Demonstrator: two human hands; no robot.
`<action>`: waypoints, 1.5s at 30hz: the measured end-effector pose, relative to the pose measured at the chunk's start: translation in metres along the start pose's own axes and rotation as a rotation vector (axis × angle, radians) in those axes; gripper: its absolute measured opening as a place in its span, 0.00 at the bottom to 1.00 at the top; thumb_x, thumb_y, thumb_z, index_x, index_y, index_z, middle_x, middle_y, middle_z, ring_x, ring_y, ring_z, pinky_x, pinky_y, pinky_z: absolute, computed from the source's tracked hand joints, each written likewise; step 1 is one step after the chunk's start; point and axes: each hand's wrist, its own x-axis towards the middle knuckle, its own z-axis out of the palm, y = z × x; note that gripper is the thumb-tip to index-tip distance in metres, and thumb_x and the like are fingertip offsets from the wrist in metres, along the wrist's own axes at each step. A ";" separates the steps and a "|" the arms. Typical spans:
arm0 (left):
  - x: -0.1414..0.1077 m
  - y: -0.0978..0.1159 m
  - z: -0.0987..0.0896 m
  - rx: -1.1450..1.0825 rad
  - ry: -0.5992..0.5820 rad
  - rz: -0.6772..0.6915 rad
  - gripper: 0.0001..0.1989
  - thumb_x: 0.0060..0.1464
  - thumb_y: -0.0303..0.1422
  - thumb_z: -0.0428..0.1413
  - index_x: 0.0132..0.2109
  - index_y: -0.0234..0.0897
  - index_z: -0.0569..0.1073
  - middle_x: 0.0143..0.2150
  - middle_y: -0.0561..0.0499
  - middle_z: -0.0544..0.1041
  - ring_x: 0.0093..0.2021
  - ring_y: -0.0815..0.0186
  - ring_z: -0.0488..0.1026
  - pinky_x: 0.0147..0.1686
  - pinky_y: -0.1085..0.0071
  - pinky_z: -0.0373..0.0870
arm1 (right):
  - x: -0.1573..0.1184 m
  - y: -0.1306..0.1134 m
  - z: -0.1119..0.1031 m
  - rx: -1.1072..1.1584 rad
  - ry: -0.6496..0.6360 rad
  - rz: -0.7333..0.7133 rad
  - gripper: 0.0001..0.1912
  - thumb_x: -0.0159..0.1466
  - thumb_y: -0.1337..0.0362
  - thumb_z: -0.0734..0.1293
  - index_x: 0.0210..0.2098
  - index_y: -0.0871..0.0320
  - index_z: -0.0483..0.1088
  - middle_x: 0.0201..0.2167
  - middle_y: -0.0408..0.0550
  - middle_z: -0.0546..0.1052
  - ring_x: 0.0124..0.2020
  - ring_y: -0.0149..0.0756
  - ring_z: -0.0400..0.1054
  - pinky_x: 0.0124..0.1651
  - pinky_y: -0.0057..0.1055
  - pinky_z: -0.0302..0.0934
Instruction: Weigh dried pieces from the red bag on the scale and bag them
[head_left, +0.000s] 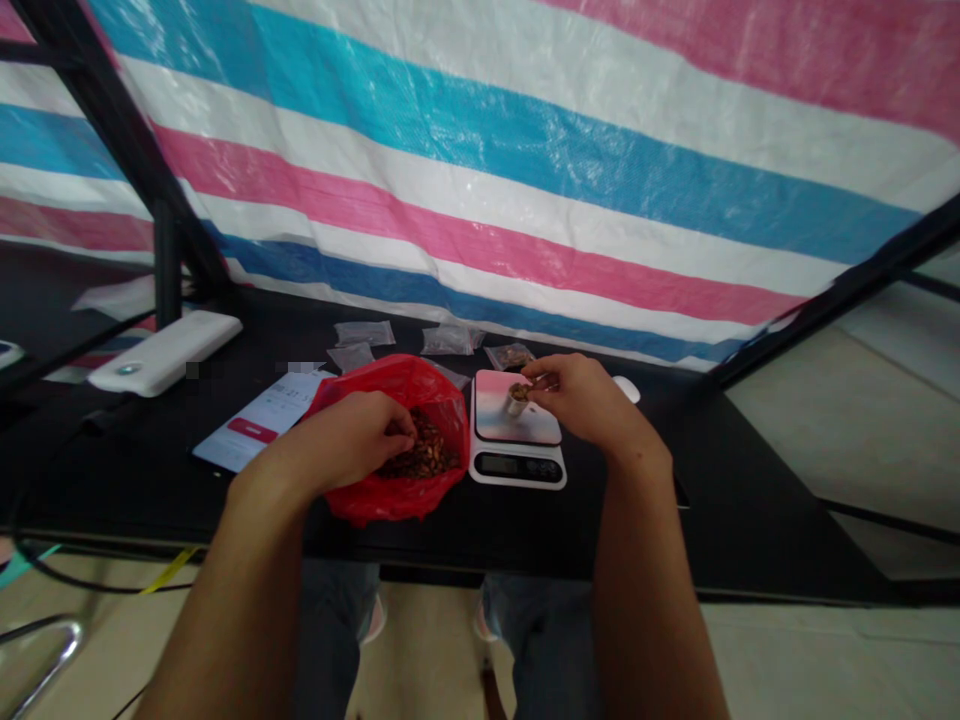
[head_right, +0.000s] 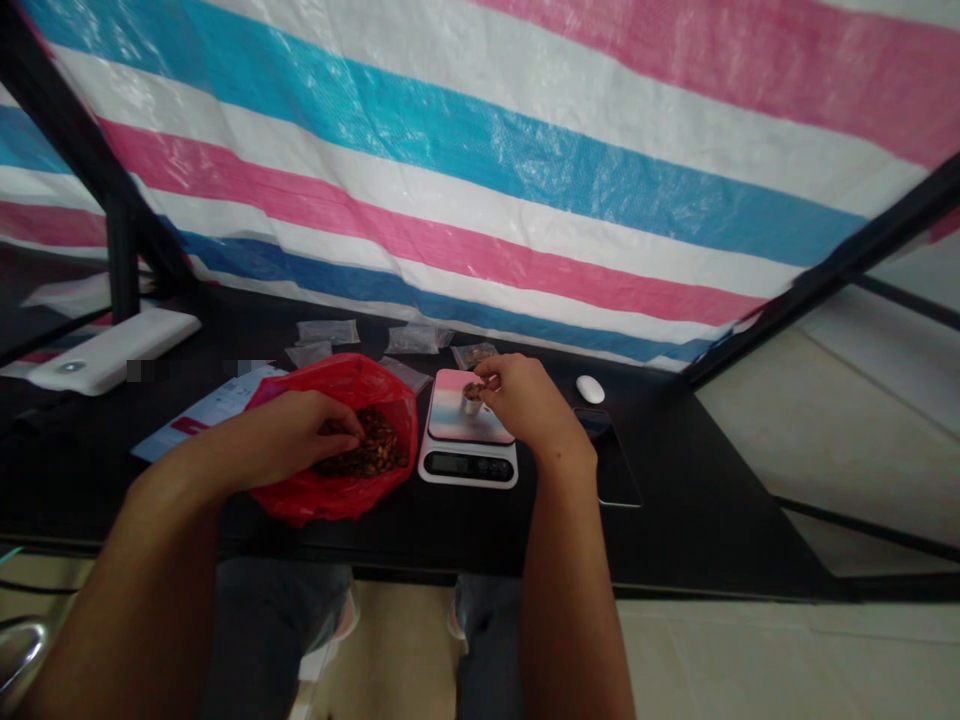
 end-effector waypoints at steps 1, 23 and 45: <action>0.000 0.000 0.000 0.004 0.000 0.005 0.13 0.64 0.33 0.55 0.46 0.38 0.84 0.47 0.44 0.87 0.46 0.56 0.82 0.47 0.63 0.71 | 0.000 0.000 0.000 0.007 0.001 -0.002 0.09 0.64 0.72 0.71 0.40 0.60 0.84 0.37 0.50 0.86 0.38 0.39 0.78 0.40 0.29 0.63; -0.001 0.006 -0.001 0.018 -0.010 0.005 0.13 0.64 0.32 0.55 0.47 0.37 0.85 0.48 0.45 0.87 0.48 0.56 0.82 0.48 0.65 0.71 | 0.003 0.012 0.008 0.170 0.045 -0.024 0.04 0.61 0.73 0.73 0.35 0.59 0.79 0.35 0.49 0.84 0.38 0.40 0.79 0.39 0.30 0.66; 0.000 0.006 0.001 0.006 0.009 -0.012 0.12 0.64 0.34 0.56 0.46 0.39 0.84 0.48 0.46 0.87 0.48 0.57 0.82 0.47 0.66 0.71 | -0.003 0.032 0.000 0.230 0.070 -0.017 0.08 0.63 0.68 0.70 0.42 0.59 0.80 0.40 0.52 0.85 0.40 0.41 0.78 0.41 0.32 0.69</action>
